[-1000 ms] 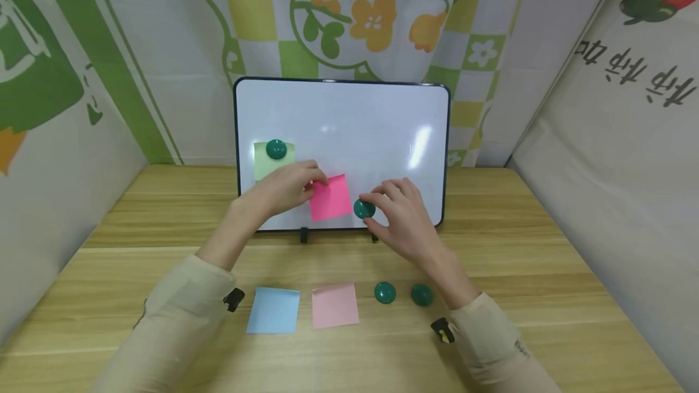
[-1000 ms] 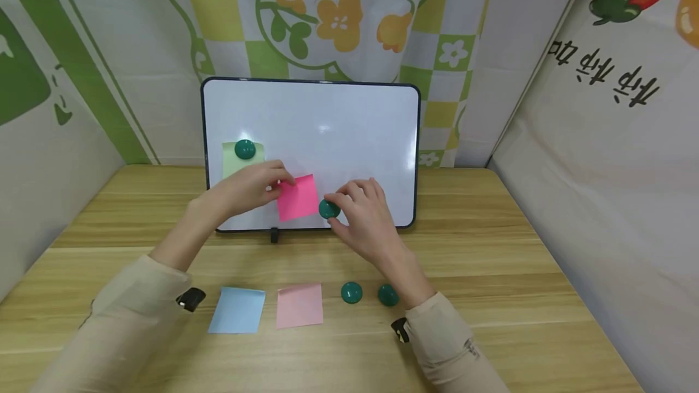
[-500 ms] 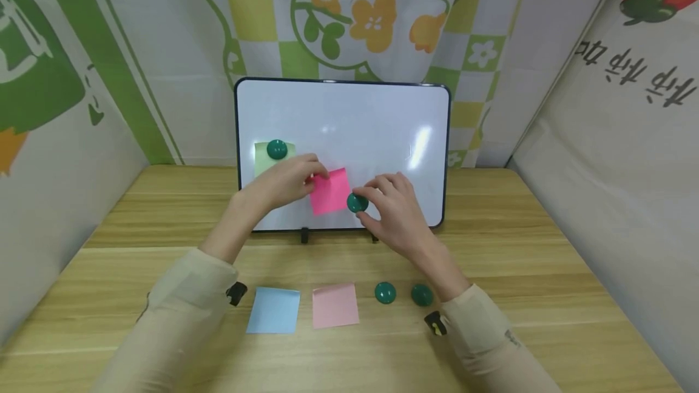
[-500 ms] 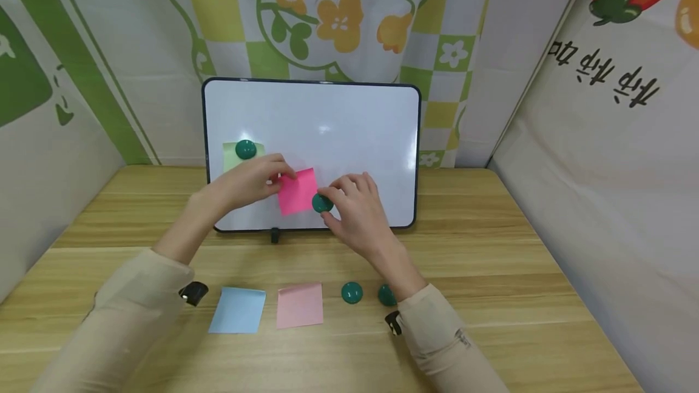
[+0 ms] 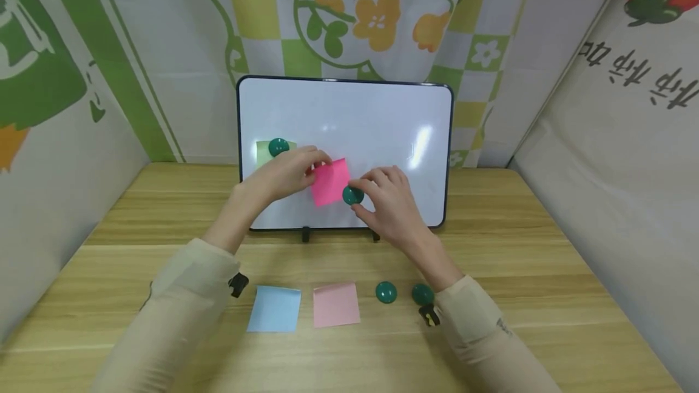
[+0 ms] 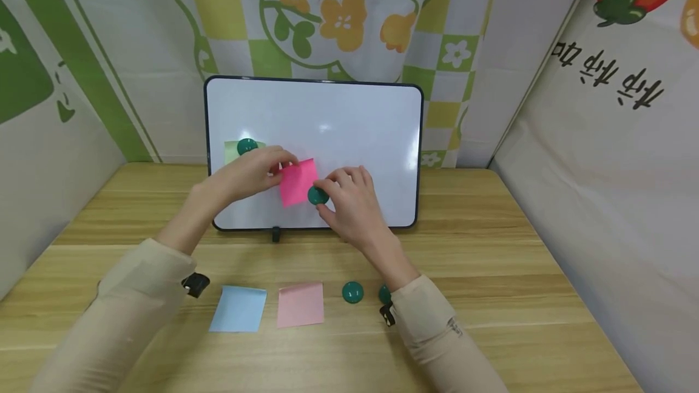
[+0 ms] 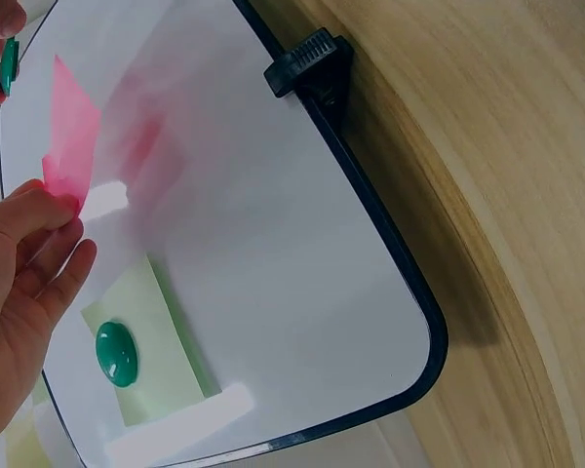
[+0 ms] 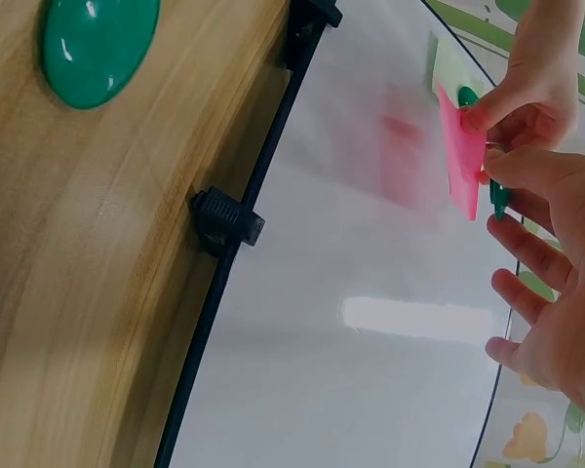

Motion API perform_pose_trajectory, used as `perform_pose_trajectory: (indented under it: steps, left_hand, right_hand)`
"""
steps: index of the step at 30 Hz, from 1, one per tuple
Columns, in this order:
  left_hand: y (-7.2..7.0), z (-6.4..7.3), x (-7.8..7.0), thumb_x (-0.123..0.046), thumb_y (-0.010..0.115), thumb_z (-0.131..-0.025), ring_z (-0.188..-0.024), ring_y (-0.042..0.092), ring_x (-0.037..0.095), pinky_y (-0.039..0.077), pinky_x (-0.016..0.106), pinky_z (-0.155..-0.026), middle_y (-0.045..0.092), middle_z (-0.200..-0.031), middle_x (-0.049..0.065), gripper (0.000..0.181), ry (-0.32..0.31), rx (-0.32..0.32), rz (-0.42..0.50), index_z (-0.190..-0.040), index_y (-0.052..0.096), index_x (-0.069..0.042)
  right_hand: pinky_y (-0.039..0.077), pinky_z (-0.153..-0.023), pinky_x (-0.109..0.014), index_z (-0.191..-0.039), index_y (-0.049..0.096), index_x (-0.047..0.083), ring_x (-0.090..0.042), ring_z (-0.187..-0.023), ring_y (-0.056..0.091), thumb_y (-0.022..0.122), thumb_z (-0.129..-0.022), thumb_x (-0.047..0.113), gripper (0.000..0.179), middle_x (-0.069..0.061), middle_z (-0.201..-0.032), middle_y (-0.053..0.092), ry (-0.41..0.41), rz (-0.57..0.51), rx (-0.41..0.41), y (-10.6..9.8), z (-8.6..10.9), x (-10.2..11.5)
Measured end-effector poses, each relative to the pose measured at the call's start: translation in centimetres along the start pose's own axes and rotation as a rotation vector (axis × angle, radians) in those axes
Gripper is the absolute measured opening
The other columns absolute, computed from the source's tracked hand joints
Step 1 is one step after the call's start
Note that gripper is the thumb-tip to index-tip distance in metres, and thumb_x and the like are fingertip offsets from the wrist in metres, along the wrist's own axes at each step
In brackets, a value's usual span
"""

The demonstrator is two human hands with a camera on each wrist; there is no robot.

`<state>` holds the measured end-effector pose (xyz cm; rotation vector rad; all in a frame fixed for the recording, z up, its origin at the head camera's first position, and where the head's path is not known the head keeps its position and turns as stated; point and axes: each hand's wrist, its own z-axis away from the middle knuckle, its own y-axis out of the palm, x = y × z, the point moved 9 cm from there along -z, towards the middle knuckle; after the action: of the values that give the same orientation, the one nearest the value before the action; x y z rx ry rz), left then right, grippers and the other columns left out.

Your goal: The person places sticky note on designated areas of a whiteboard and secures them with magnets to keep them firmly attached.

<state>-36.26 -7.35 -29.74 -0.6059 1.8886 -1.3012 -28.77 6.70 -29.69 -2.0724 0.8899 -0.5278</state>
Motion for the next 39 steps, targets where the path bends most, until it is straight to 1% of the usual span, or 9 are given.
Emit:
perform_pose_trajectory:
  steps: [5, 12, 19, 27, 30, 39]
  left_hand:
    - [-0.1, -0.3, 0.4, -0.003, 0.063, -0.093, -0.097, 0.061, 0.022, 0.056, 0.034, -0.085, 0.067, -0.112, 0.008, 0.033, -0.005, 0.003, 0.010, -0.126, 0.064, -0.009]
    - [-0.5, -0.5, 0.9, -0.001, 0.060, -0.094, -0.094, 0.063, 0.023, 0.057, 0.035, -0.082, 0.069, -0.111, 0.010, 0.033, -0.008, -0.007, 0.044, -0.126, 0.063, -0.006]
    - [-1.0, -0.7, 1.5, -0.005, 0.061, -0.096, -0.095, 0.064, 0.023, 0.058, 0.035, -0.083, 0.069, -0.111, 0.010, 0.032, -0.052, -0.025, 0.062, -0.128, 0.062, -0.007]
    - [-1.6, -1.2, 2.1, -0.005, 0.061, -0.096, -0.095, 0.064, 0.025, 0.057, 0.036, -0.083, 0.069, -0.110, 0.012, 0.032, -0.076, -0.066, 0.058, -0.128, 0.062, -0.006]
    - [-1.8, -1.4, 2.1, -0.004, 0.061, -0.095, -0.094, 0.064, 0.025, 0.056, 0.037, -0.083, 0.070, -0.108, 0.012, 0.030, -0.062, -0.088, 0.047, -0.125, 0.063, -0.005]
    - [-2.1, -1.9, 1.9, 0.000, 0.060, -0.094, -0.095, 0.063, 0.027, 0.055, 0.039, -0.087, 0.070, -0.108, 0.013, 0.027, -0.013, -0.123, 0.022, -0.121, 0.066, -0.001]
  right_hand:
    - [0.037, -0.109, -0.050, -0.118, 0.071, 0.011, -0.029, -0.113, 0.052, 0.080, -0.083, 0.022, 0.038, -0.008, -0.110, 0.066, 0.009, 0.004, 0.004, 0.2, -0.4, -0.2]
    - [0.038, -0.107, -0.049, -0.117, 0.071, 0.011, -0.029, -0.111, 0.052, 0.080, -0.083, 0.021, 0.037, -0.008, -0.109, 0.065, 0.004, 0.013, -0.023, 0.1, -1.2, -0.1]
    - [0.038, -0.106, -0.046, -0.117, 0.071, 0.010, -0.029, -0.112, 0.052, 0.079, -0.085, 0.022, 0.036, -0.008, -0.109, 0.064, -0.002, 0.013, -0.036, 0.0, -2.2, 0.0]
    - [0.039, -0.105, -0.046, -0.116, 0.072, 0.009, -0.029, -0.111, 0.052, 0.078, -0.085, 0.023, 0.034, -0.008, -0.108, 0.065, -0.003, 0.010, -0.047, 0.1, -3.1, 0.1]
    - [0.039, -0.105, -0.046, -0.116, 0.072, 0.010, -0.029, -0.111, 0.052, 0.078, -0.085, 0.022, 0.034, -0.008, -0.108, 0.065, 0.003, 0.011, -0.047, 0.2, -3.5, 0.1]
    - [0.038, -0.107, -0.047, -0.117, 0.071, 0.010, -0.030, -0.114, 0.052, 0.077, -0.087, 0.023, 0.034, -0.008, -0.110, 0.065, 0.016, 0.030, -0.043, 1.1, -4.4, -0.3]
